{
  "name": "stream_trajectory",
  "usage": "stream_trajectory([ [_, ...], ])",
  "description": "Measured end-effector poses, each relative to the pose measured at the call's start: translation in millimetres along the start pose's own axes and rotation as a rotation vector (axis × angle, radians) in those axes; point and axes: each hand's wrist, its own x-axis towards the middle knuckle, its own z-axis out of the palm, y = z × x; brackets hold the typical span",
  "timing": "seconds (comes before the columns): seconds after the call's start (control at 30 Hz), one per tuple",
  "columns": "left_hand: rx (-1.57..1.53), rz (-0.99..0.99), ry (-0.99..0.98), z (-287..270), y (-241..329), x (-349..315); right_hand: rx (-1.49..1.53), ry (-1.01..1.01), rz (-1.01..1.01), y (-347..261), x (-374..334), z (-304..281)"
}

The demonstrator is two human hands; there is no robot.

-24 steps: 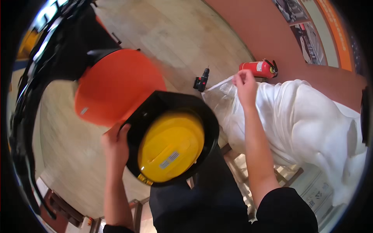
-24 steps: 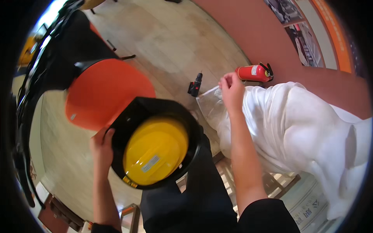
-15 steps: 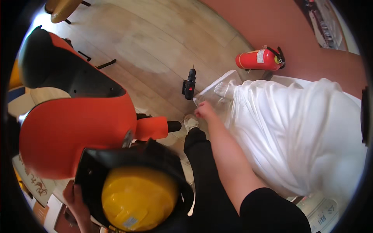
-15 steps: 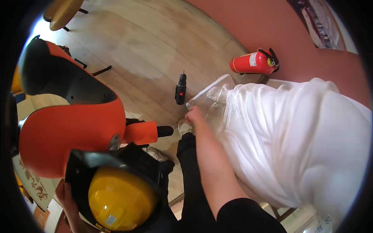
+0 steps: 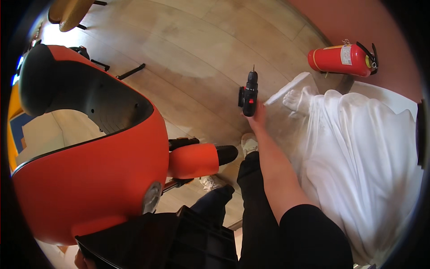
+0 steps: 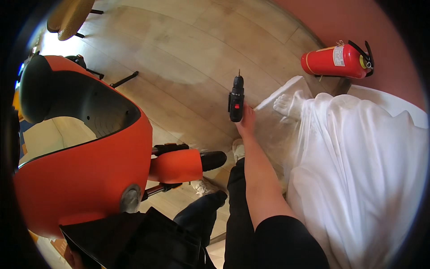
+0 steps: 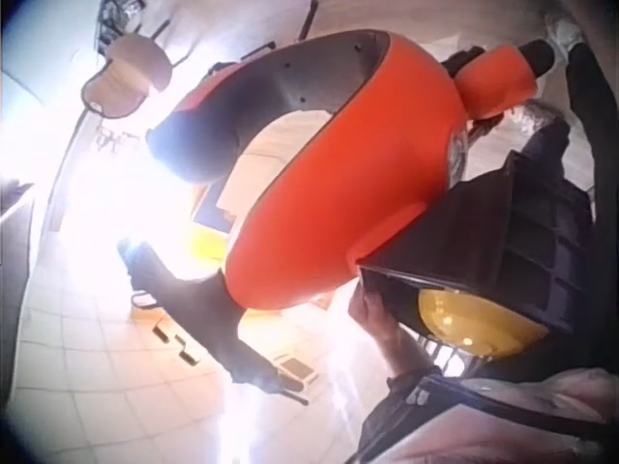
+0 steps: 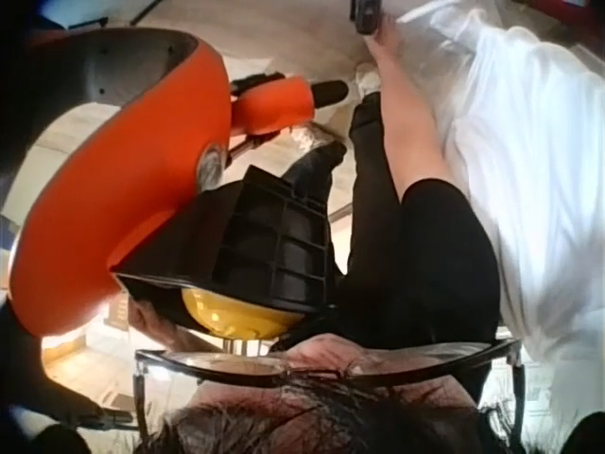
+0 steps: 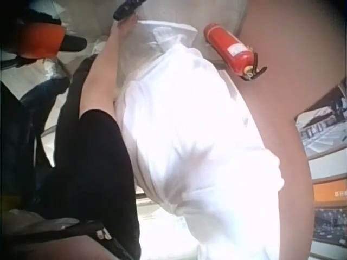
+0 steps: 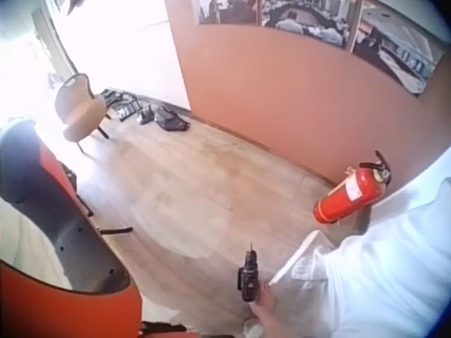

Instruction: Using a power drill to unscrew and remove a front fairing/headlight assembly from an electric scooter.

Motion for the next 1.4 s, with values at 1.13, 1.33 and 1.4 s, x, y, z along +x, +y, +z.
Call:
stream_trajectory([
  [1.13,-0.193,0.246,-0.214,36,18,36,0.313,-0.295,-0.082,-414,-68,-405],
  [1.33,-0.167,0.126,-0.281,36,27,35,0.02,-0.513,-0.691,-566,-67,-451],
  [1.4,-0.223,0.151,-0.241,36,23,34,-0.227,-0.562,-0.867,-585,-71,-444],
])
